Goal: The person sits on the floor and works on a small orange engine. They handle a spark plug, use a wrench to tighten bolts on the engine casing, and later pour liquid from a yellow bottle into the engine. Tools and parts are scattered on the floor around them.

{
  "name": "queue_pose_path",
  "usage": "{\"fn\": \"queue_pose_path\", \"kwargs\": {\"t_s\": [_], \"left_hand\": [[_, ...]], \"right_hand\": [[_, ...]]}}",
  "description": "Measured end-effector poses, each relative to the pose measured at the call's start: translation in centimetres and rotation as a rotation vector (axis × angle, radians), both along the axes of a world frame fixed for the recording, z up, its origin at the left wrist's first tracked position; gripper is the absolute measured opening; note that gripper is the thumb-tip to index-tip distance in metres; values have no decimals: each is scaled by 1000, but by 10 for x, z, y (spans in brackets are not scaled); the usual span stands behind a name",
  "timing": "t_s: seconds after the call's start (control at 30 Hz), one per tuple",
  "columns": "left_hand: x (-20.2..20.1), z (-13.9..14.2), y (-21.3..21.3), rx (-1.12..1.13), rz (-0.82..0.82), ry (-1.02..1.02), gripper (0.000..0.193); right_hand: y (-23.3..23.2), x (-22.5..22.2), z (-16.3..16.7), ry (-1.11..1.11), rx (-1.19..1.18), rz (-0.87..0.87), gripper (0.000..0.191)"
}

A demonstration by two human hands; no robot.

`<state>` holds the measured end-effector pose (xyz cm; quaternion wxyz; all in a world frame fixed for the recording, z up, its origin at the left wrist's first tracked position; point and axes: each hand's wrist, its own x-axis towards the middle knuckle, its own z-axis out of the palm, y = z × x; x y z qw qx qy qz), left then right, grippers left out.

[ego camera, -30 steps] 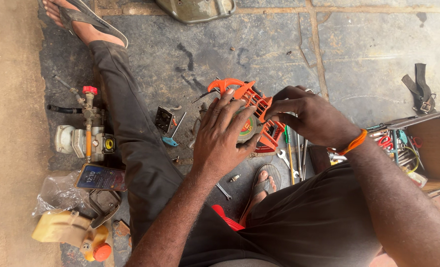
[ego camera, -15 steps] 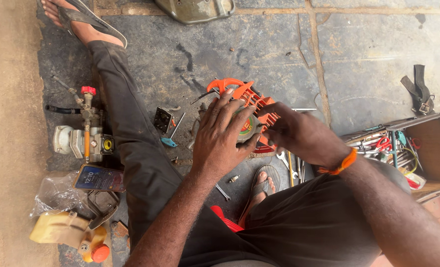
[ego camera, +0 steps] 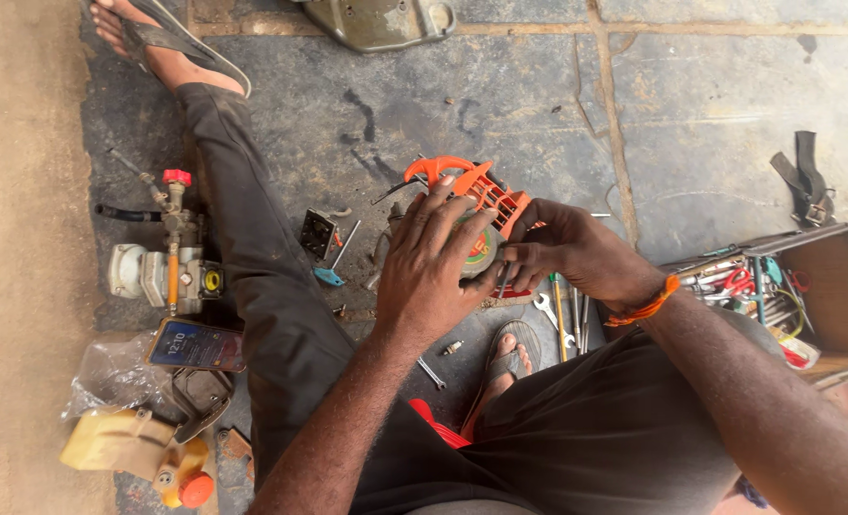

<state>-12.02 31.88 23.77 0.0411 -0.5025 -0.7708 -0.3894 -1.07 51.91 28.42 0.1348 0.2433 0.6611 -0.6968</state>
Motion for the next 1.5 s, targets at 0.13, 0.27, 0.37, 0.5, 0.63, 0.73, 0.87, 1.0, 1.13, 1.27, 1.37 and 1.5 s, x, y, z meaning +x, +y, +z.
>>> {"fn": "queue_pose_path", "kwargs": {"t_s": [0.13, 0.27, 0.37, 0.5, 0.63, 0.73, 0.87, 1.0, 1.13, 1.27, 1.37, 1.5], "left_hand": [[-1, -5, -1, 11, -4, 2, 62], [-2, -6, 0, -5, -6, 32, 61], [-2, -6, 0, 1, -10, 20, 59], [-2, -6, -1, -10, -7, 20, 60], [0, -7, -1, -15, -5, 15, 59], [0, -7, -1, -6, -7, 21, 60], [0, -8, -3, -6, -5, 25, 61], [-1, -8, -3, 3, -8, 21, 61], [0, -9, -1, 2, -11, 15, 61], [0, -10, -2, 2, -7, 28, 61], [0, -8, -3, -7, -5, 25, 59], [1, -6, -1, 0, -2, 27, 58]], "right_hand": [[2, 2, 5, 190, 26, 86, 20], [10, 1, 26, 147, 356, 66, 31], [9, 2, 40, 118, 787, 194, 24], [1, 1, 41, 146, 962, 282, 18], [-2, -1, 38, 319, 1055, 343, 16], [-1, -3, 37, 341, 1083, 351, 15], [-2, -6, 37, 356, 1038, 375, 15], [-2, -8, 38, 410, 1093, 386, 14], [-3, -8, 41, 395, 1105, 393, 15], [-6, -7, 44, 388, 1154, 412, 16], [-9, -6, 46, 439, 1250, 449, 18], [-12, -3, 47, 517, 1489, 525, 29]]}}
